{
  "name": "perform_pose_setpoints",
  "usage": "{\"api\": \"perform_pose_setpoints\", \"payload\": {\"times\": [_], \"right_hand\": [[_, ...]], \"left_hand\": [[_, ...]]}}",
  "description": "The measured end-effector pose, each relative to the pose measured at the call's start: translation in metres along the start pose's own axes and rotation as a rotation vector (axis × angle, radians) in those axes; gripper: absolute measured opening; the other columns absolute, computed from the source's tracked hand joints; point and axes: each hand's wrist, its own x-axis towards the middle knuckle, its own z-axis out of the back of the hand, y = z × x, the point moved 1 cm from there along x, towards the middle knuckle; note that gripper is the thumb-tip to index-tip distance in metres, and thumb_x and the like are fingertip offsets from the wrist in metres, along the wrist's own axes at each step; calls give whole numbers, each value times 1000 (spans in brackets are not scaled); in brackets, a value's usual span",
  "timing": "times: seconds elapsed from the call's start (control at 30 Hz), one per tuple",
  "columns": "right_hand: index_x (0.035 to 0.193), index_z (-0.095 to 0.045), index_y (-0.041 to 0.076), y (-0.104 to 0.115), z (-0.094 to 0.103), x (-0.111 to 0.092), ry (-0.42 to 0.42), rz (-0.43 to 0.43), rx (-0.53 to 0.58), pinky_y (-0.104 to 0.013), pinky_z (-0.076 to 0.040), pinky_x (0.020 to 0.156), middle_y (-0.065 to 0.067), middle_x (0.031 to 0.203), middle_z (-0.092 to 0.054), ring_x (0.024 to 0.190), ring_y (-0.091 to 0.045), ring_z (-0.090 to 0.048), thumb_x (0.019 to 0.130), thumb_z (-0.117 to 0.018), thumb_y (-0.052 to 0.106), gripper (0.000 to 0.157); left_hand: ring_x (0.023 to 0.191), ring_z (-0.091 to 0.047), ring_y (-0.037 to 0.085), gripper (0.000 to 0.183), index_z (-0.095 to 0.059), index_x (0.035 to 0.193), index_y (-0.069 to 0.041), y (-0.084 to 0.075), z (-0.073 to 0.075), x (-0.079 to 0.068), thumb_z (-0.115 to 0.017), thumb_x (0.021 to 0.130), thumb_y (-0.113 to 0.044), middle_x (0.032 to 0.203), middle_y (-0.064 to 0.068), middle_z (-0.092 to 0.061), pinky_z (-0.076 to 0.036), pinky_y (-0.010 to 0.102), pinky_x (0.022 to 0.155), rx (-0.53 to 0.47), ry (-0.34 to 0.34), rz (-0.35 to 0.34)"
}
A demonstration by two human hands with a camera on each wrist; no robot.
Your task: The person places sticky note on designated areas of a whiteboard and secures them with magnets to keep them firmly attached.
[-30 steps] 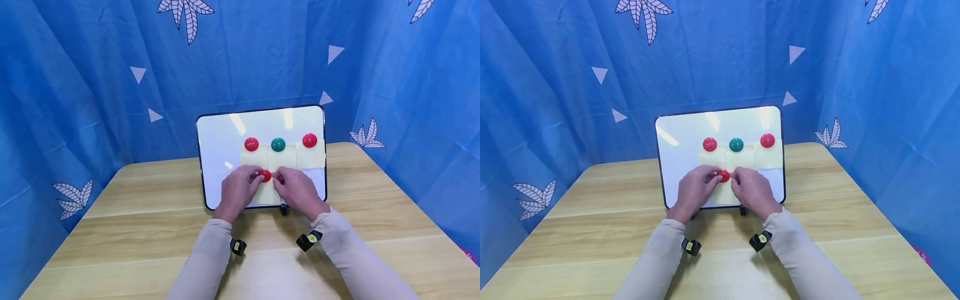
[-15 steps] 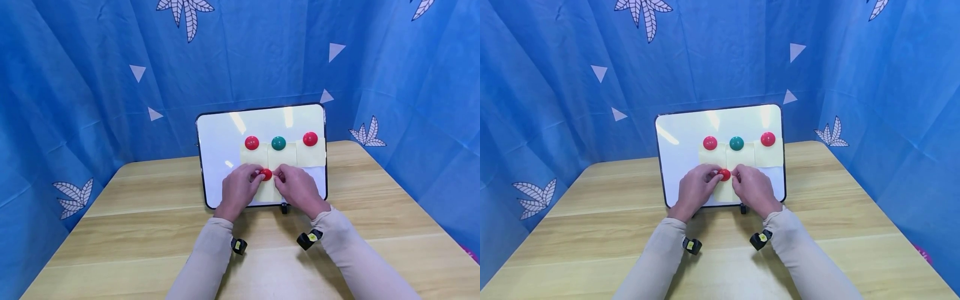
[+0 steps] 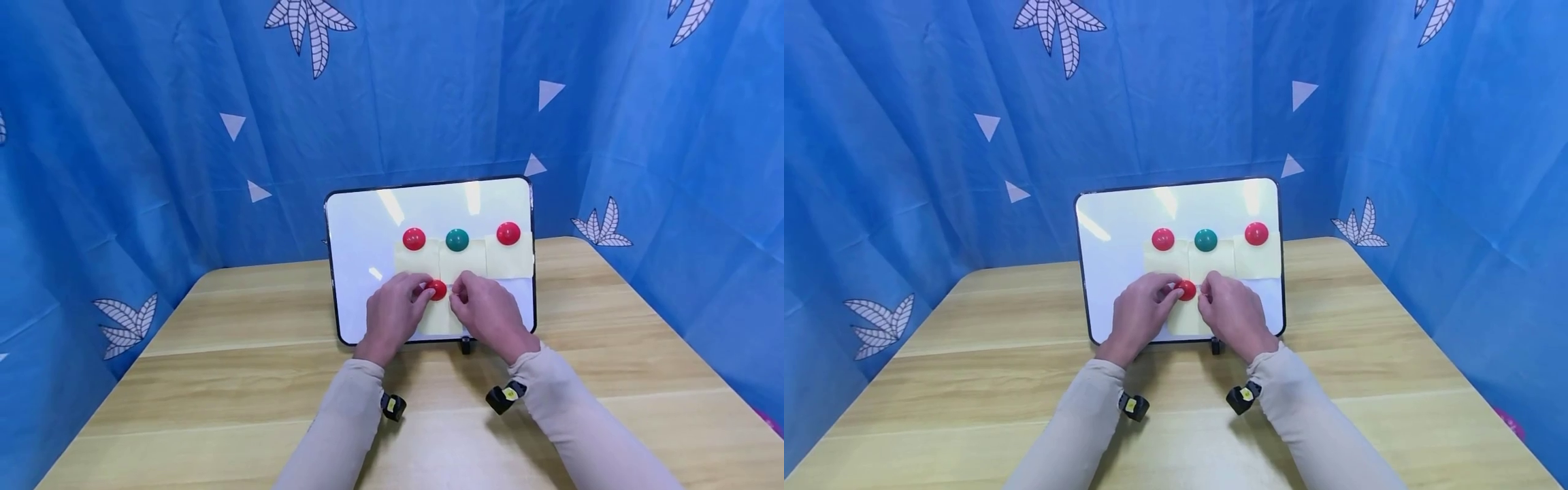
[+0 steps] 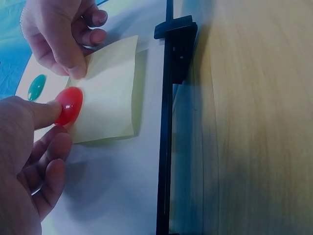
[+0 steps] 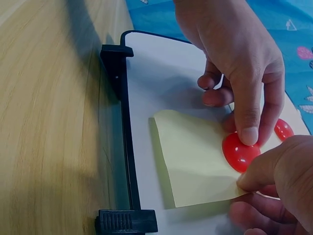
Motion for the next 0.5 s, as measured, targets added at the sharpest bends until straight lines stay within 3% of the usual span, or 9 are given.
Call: {"api": "perform_pose_setpoints", "payload": {"times": [0.5], "right_hand": [[94,-62,12,-4,1,-1,-19,3,3,-29,-50,58,-1,77,-65,62,-14,-58,88,-77,17,16]], "left_hand": [[79,-63,10,28,-75,116,-21,0,-1,0,-78,89,-31,93,-3,-69,-50,22,67,-5,-18,-17]]}}
